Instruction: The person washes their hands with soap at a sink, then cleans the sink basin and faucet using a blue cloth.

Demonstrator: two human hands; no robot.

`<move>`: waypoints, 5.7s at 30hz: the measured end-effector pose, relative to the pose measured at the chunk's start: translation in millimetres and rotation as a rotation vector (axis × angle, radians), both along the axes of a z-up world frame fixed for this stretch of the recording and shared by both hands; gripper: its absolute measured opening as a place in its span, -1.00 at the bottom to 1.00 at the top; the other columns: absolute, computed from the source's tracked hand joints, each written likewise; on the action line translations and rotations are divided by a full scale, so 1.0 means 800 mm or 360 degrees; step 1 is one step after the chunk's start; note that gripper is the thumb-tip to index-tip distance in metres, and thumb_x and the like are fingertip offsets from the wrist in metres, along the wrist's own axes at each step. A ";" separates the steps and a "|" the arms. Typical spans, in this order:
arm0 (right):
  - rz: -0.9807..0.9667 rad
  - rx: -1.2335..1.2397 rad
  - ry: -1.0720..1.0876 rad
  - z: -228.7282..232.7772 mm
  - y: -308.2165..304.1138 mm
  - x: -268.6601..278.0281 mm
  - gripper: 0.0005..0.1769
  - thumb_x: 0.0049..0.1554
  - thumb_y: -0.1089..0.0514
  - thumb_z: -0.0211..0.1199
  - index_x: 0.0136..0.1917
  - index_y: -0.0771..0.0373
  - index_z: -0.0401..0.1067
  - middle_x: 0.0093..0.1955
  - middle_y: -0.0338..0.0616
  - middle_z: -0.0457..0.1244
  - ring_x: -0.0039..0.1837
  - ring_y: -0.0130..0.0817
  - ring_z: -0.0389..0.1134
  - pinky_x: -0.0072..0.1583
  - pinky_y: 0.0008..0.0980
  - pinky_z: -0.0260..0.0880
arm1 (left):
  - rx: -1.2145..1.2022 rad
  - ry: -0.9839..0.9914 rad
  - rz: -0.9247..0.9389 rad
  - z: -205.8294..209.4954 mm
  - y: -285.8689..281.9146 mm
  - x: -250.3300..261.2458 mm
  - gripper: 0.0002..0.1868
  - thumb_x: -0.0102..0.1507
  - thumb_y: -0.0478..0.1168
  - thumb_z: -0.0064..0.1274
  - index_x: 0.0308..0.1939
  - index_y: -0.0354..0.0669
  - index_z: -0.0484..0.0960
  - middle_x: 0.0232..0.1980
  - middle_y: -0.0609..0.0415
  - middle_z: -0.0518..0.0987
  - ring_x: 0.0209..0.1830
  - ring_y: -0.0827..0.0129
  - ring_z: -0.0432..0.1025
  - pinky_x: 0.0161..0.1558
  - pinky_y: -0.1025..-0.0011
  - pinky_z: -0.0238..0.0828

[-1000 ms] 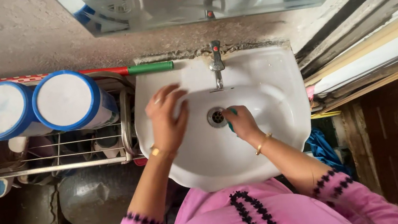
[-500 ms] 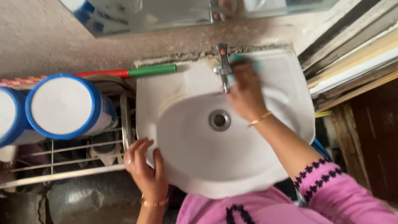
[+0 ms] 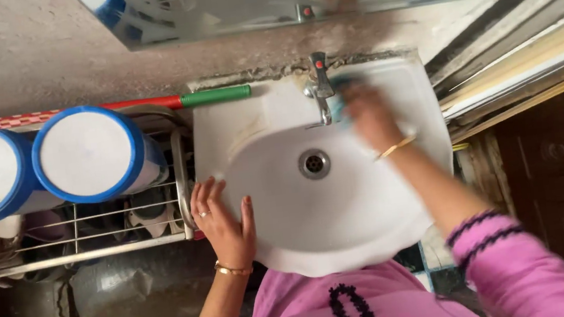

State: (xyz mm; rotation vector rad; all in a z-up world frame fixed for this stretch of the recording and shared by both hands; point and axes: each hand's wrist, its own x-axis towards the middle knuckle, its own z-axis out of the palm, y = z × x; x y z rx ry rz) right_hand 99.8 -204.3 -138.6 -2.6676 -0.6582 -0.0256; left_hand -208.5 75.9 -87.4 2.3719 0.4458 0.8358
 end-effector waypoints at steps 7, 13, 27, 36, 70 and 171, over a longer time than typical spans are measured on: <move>0.0076 0.0006 -0.0460 -0.008 -0.012 -0.004 -0.54 0.22 0.32 0.07 0.39 0.28 0.36 0.33 0.31 0.25 0.36 0.24 0.26 0.32 0.02 0.32 | -0.0009 0.0025 0.0001 -0.003 -0.002 0.000 -0.44 0.27 -0.11 0.15 0.26 -0.31 0.41 0.37 -0.23 0.37 0.49 -0.20 0.12 0.45 -0.07 0.01; 0.0145 0.0110 -0.0346 0.016 -0.037 -0.041 -0.51 0.23 0.44 0.02 0.40 0.29 0.38 0.43 0.22 0.24 0.50 0.15 0.21 0.53 -0.04 0.19 | -0.0148 -0.0020 -0.0034 -0.019 0.001 -0.011 -0.37 0.28 -0.09 0.14 0.34 -0.31 0.35 0.45 -0.21 0.34 0.56 -0.17 0.09 0.53 -0.07 -0.06; 0.0276 0.0256 -0.0577 0.044 0.245 -0.137 -0.31 0.12 0.17 0.25 0.43 0.57 0.22 0.50 0.34 0.07 0.54 0.30 0.00 0.50 0.09 0.01 | -0.0295 -0.0399 -0.0035 -0.054 -0.001 -0.027 0.00 0.34 0.10 0.13 0.59 -0.39 -0.08 0.66 -0.33 -0.08 0.71 -0.16 -0.14 0.67 -0.02 -0.22; 0.0852 0.0358 -0.0347 0.048 0.280 -0.203 -0.44 0.07 0.20 0.20 0.35 0.36 0.38 0.46 0.13 0.20 0.55 0.11 0.10 0.54 0.03 0.03 | -0.0479 -0.0497 -0.0101 -0.050 0.003 -0.031 0.06 0.36 0.32 -0.04 0.61 -0.38 -0.09 0.70 -0.29 -0.06 0.75 -0.12 -0.15 0.70 -0.01 -0.29; 0.0663 -0.1430 -0.0176 0.095 -0.098 -0.216 -0.50 0.07 -0.24 0.09 0.16 0.02 0.47 0.41 0.03 0.25 0.49 0.01 0.18 0.45 0.16 0.10 | 0.0094 0.0305 -0.0507 0.008 0.013 0.002 -0.25 0.25 0.02 0.18 0.45 -0.20 0.34 0.53 -0.10 0.32 0.63 -0.05 0.07 0.55 -0.07 -0.16; 0.0084 0.0160 -0.0454 -0.043 0.098 -0.075 -0.16 -0.02 0.41 0.19 0.54 0.41 0.14 0.58 0.31 0.05 0.63 0.21 0.02 0.58 0.10 0.00 | 0.0197 0.0262 -0.0193 -0.012 0.025 0.026 -0.41 0.30 -0.07 0.11 0.35 -0.26 0.40 0.44 -0.17 0.39 0.58 -0.15 0.13 0.55 -0.22 -0.15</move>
